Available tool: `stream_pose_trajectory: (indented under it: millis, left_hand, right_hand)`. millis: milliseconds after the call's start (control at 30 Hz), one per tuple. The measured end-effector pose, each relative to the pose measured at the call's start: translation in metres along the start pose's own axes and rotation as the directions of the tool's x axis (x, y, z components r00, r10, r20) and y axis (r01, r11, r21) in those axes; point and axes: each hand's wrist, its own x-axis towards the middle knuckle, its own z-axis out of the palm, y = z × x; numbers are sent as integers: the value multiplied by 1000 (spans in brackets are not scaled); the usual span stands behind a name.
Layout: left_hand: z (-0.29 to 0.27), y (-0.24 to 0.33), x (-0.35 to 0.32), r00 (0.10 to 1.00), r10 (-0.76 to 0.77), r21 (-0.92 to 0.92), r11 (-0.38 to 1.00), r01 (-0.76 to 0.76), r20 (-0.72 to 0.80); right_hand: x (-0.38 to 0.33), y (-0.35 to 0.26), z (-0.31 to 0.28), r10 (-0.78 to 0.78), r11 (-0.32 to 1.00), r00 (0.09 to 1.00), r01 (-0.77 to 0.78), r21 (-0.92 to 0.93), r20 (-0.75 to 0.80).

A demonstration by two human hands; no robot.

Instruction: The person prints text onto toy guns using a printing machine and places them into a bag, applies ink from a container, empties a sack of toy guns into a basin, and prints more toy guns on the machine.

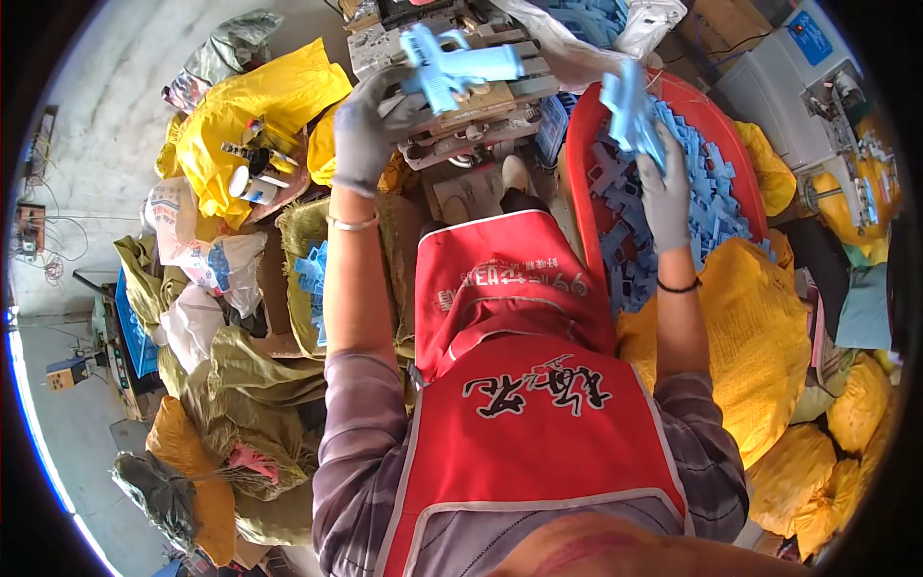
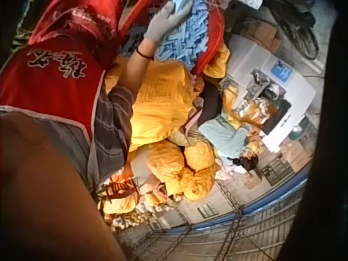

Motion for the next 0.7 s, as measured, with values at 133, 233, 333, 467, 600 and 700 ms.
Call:
stream_pose_trajectory:
  millis: [133,233,333,467,600,700]
  left_hand:
    - [-26,-20,-56,940,-265,-54,964,259,-215]
    - [-52,-32,-109,855,-426,-25,898,439,-296]
    - [-75,-49,-171,791,-526,55,821,568,-311]
    - [-89,-51,-234,667,-674,39,693,719,-318]
    - [-89,-64,-268,627,-707,97,635,767,-327]
    - [-94,-74,-290,621,-731,133,611,780,-284]
  right_hand:
    - [52,-36,43,-303,952,937,304,21,176]
    - [84,-47,78,-444,875,841,481,-51,311]
    - [105,-43,96,-487,822,755,566,-61,439]
    - [108,-52,94,-609,676,634,729,-107,478]
    - [108,-50,49,-475,807,688,589,-40,549]
    - [82,20,13,-181,935,842,307,-175,508]
